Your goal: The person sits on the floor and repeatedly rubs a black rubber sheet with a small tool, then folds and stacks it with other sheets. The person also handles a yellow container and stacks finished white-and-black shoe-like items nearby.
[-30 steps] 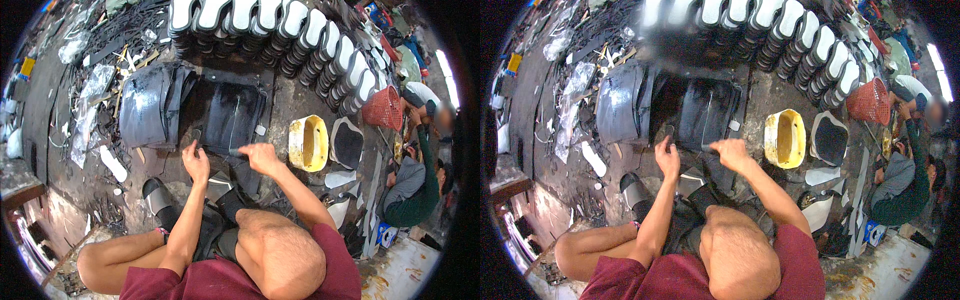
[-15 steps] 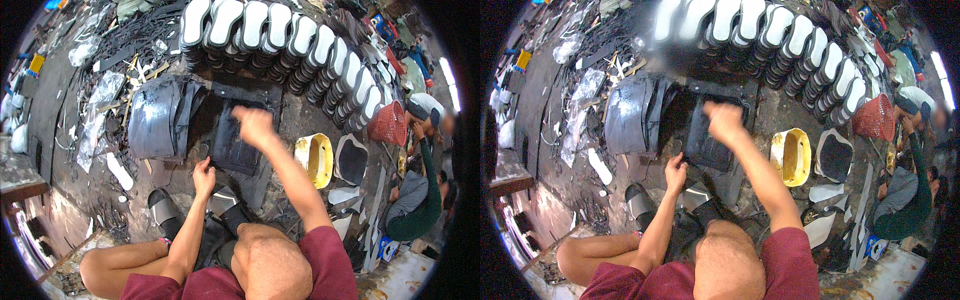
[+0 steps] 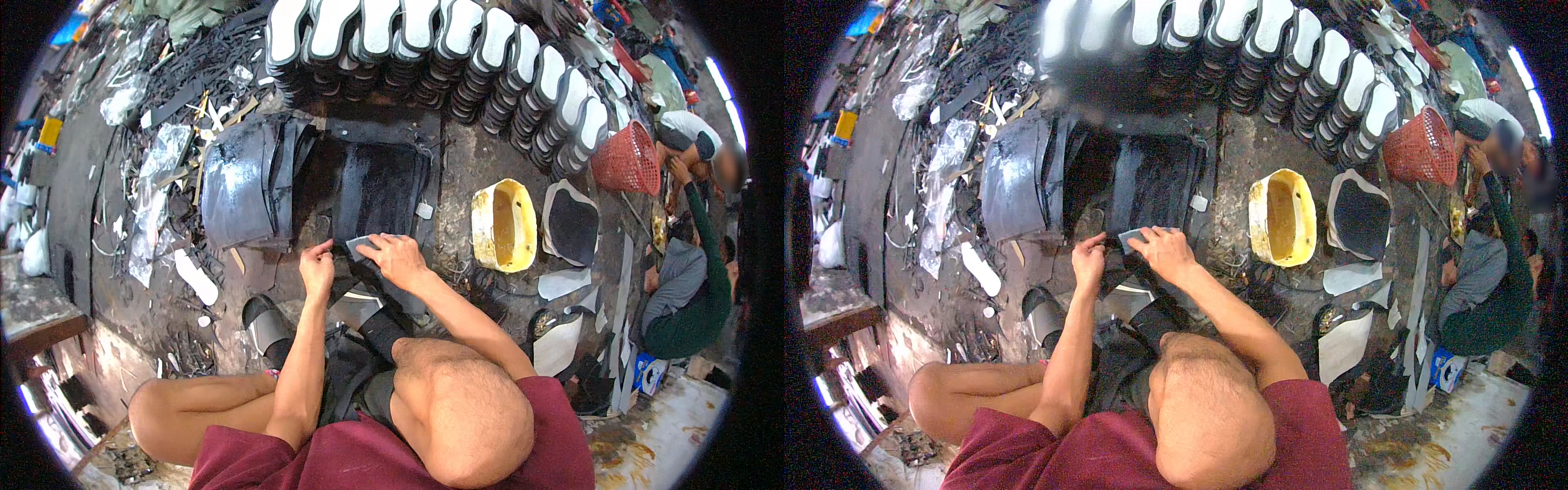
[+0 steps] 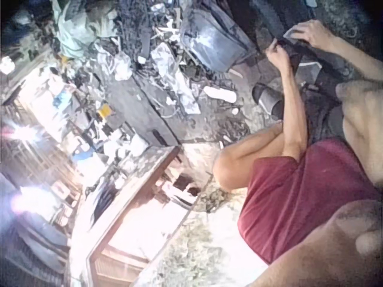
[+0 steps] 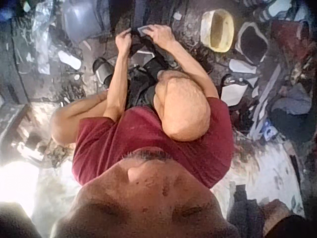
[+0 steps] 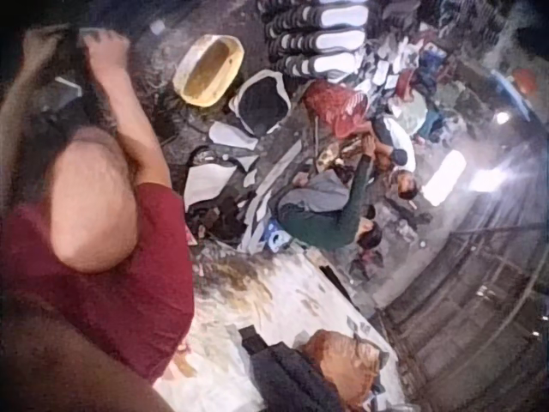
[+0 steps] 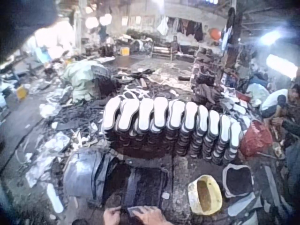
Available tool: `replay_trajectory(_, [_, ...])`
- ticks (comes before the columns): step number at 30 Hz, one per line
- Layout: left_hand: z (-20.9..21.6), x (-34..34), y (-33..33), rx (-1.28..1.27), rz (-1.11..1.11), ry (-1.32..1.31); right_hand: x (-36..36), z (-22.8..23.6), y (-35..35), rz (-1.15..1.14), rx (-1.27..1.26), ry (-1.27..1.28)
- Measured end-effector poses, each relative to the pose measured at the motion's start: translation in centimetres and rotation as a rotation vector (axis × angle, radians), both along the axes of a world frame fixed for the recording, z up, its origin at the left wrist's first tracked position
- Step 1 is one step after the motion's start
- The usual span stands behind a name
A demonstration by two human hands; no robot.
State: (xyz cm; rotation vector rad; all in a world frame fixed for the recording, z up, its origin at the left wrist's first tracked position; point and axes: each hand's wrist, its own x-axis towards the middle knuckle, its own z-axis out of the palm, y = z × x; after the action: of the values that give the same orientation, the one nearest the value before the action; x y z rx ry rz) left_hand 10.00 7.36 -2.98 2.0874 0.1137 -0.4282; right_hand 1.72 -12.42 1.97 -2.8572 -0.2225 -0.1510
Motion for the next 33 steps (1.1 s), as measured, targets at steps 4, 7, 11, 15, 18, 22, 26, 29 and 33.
replay_trajectory(4, [-0.7, 0.5, -0.8, -0.103, -0.025, -0.093, -1.6, 2.0, -0.9, 0.033, 0.123, 0.314])
replay_trajectory(7, [2.2, 0.1, -3.3, -0.54, 0.222, 0.198, -1.1, 9.2, -4.2, -0.39, 0.955, -0.146])
replay_trajectory(11, [3.8, 0.9, -11.7, -0.708, 0.375, 0.325, -2.7, 13.5, -10.3, -0.637, 1.268, -0.649])
replay_trajectory(15, [4.5, 1.2, -15.1, -0.448, -0.082, 0.324, -4.8, 14.2, -10.1, -0.786, 1.267, -0.771])
replay_trajectory(18, [10.0, 1.8, -12.8, -0.66, -0.206, 0.277, -6.1, 13.2, -8.2, -0.891, 1.286, -0.789])
replay_trajectory(22, [17.5, 5.7, -5.9, -0.919, 0.054, 0.276, -8.4, 9.8, -7.8, -0.844, 1.297, -0.733])
replay_trajectory(26, [17.7, 11.4, 2.7, -1.073, 0.189, 0.189, -5.7, 11.4, -5.9, -0.838, 1.31, -0.724])
replay_trajectory(29, [14.9, 13.9, 8.4, -0.487, 0.442, 0.03, -4.4, 11.2, -5.6, -0.74, 1.335, -0.681])
replay_trajectory(33, [12.8, 7.2, 6.4, 0.094, 0.787, -0.902, -2.4, 10.5, -8.2, -0.649, 1.207, -0.656])
